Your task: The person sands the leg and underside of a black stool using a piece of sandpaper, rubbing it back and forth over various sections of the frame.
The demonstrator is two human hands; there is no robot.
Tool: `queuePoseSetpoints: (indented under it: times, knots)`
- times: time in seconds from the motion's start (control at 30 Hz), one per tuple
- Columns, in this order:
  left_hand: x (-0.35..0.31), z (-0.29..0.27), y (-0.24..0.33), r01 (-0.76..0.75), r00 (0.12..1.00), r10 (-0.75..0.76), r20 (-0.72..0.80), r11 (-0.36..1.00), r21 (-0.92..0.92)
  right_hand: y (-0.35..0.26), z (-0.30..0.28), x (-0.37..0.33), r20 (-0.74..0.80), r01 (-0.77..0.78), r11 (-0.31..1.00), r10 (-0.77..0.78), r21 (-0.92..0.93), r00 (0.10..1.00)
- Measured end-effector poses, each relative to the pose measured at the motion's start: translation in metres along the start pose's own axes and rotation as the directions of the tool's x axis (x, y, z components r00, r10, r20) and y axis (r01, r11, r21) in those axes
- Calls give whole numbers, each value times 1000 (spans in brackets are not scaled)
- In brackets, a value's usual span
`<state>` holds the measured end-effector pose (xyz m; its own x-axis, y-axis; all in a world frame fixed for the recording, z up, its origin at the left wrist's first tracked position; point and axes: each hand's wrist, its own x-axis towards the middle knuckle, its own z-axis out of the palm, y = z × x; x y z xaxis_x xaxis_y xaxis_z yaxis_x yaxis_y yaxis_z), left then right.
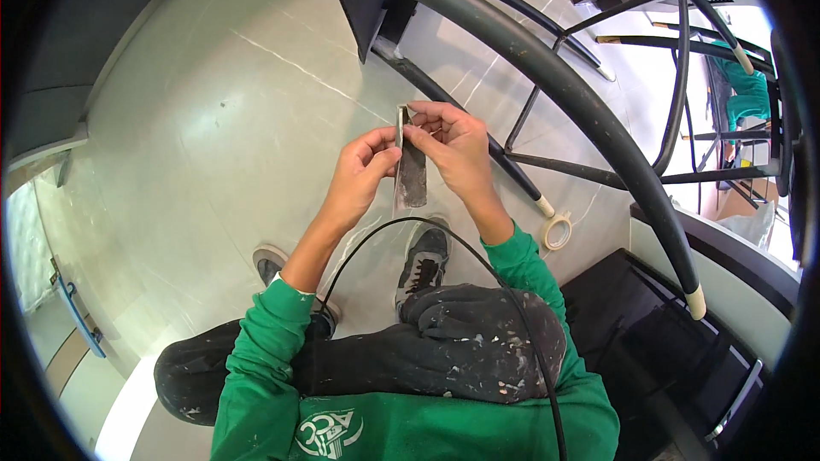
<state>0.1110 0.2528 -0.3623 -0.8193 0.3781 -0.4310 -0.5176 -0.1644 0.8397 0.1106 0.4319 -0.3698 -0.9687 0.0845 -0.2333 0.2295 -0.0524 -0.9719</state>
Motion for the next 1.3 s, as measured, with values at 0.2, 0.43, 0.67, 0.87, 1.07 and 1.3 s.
queuePoseSetpoints:
  times: [0.2, 0.43, 0.67, 0.87, 1.07, 1.3]
  knots:
    - [-1, -6, -8, -40, 998, 38, 45, 999, 34, 0, 2, 0, -77, 7, 1000, -6, 20, 997]
    - [-9, 13, -12, -173, 983, 180, -21, 969, 175, 1, 0, -1, -77, -14, 992, 24, 122, 997]
    - [-8, 28, -9, -258, 935, 340, -101, 848, 463, -9, -5, -3, -36, -55, 954, 68, 295, 997]
    - [-2, 33, -6, -247, 920, 366, -142, 822, 513, -10, 4, -4, -72, -42, 960, 64, 276, 995]
    - [-7, 43, -4, -154, 935, 274, -225, 885, 439, -2, -3, -2, -72, -64, 964, 85, 259, 994]
    - [-2, 40, -3, -27, 963, 104, -249, 955, 296, 3, -7, -2, -42, -118, 946, 137, 301, 990]
